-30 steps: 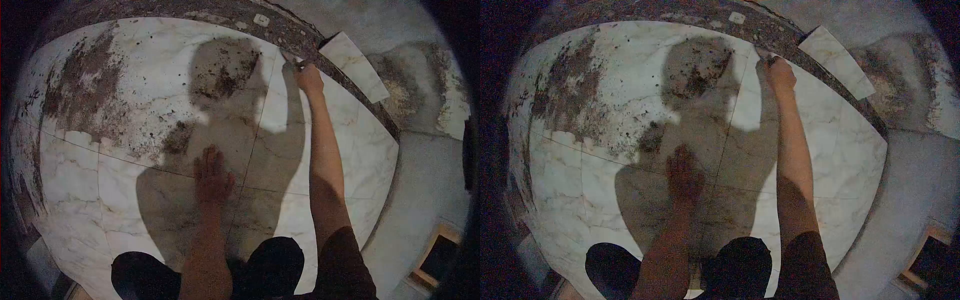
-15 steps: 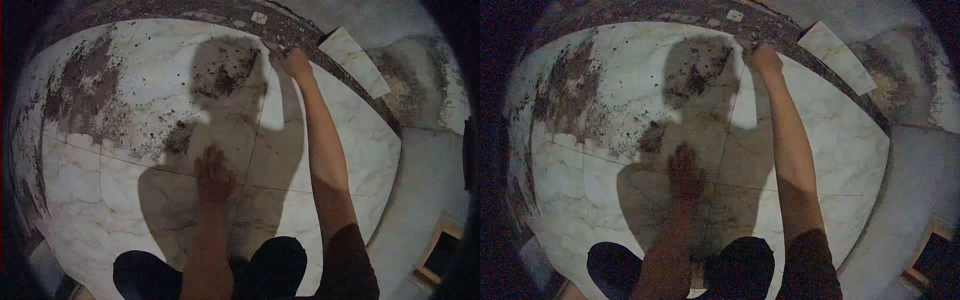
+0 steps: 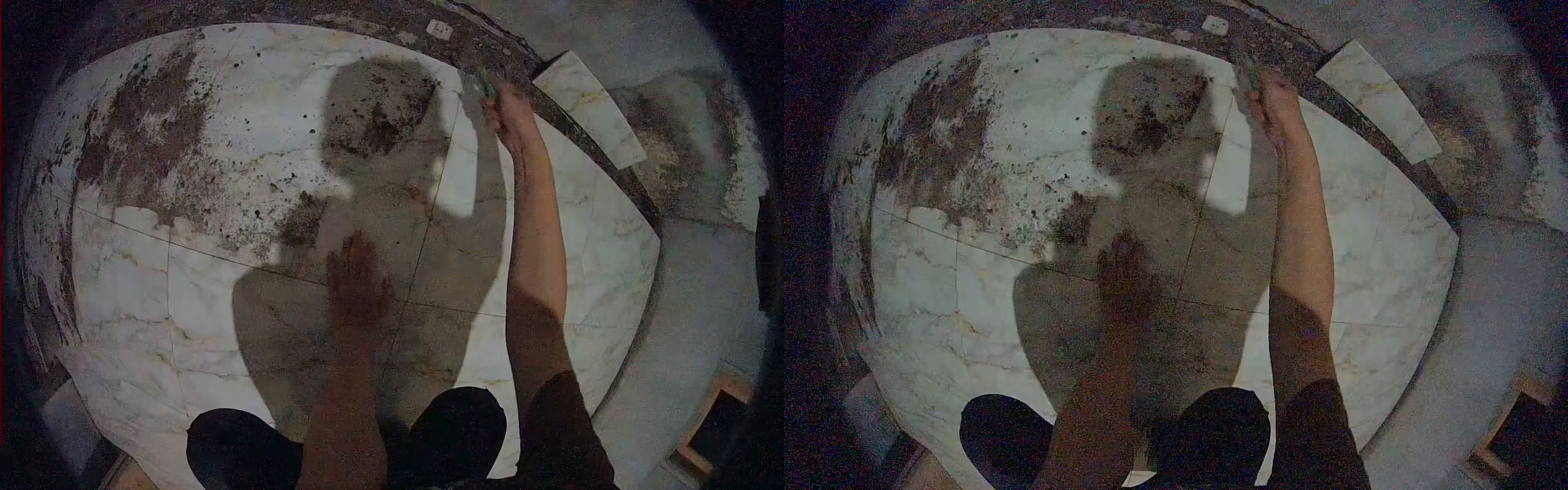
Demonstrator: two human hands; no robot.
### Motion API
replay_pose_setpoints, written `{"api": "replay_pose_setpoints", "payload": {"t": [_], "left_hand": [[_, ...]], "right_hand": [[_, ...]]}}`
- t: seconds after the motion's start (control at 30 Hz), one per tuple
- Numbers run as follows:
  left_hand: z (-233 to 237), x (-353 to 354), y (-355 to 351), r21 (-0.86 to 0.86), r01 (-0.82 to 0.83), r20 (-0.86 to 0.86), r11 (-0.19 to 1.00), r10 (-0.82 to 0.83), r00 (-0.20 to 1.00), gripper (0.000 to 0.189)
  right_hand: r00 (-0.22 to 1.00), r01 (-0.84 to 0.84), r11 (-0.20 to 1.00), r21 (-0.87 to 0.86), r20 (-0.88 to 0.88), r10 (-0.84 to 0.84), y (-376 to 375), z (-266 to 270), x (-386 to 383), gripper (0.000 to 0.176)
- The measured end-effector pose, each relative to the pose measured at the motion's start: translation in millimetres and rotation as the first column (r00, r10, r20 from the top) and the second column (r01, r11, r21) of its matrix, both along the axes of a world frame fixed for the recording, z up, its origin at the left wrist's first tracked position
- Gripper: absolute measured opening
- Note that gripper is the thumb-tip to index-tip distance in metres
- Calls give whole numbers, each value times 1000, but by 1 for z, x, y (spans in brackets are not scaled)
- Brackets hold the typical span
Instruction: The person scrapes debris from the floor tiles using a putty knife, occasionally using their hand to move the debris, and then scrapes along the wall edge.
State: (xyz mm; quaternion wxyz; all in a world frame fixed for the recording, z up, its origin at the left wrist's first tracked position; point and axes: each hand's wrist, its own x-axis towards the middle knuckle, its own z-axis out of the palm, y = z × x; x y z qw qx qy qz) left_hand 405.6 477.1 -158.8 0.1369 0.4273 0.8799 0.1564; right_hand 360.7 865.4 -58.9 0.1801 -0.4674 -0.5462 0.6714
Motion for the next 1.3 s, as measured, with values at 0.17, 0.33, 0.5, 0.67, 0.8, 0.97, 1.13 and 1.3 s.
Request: {"api": "replay_pose_setpoints", "payload": {"t": [0.17,0.33,0.5,0.67,0.8,0.97,1.13,1.3], "left_hand": [[2,0,-3,-5,-11,50,1000,11,999,68],[10,-3,-1,24,-22,116,999,19,993,68],[-1,1,-2,68,-35,25,997,34,999,69],[4,2,5,-15,5,9,1000,-5,1000,74],[-10,0,2,83,1,-39,997,2,999,62],[15,6,6,62,4,-65,998,0,998,64],[12,3,5,17,-38,48,999,37,998,71],[17,5,3,45,-35,11,998,35,999,72]], "right_hand": [[897,-266,705,-658,-436,-68,-15,-24,92,35],[985,-62,972,226,171,23,-127,10,167,34],[549,-677,588,442,836,4,-274,28,263,27],[566,-667,558,494,823,-52,-215,-39,212,41],[582,-623,465,629,770,-262,-40,-60,76,29],[674,-550,478,685,702,-231,-44,23,108,42],[321,-554,796,244,945,-66,-265,40,283,29],[325,-587,731,348,928,-182,-202,4,254,36]]}}
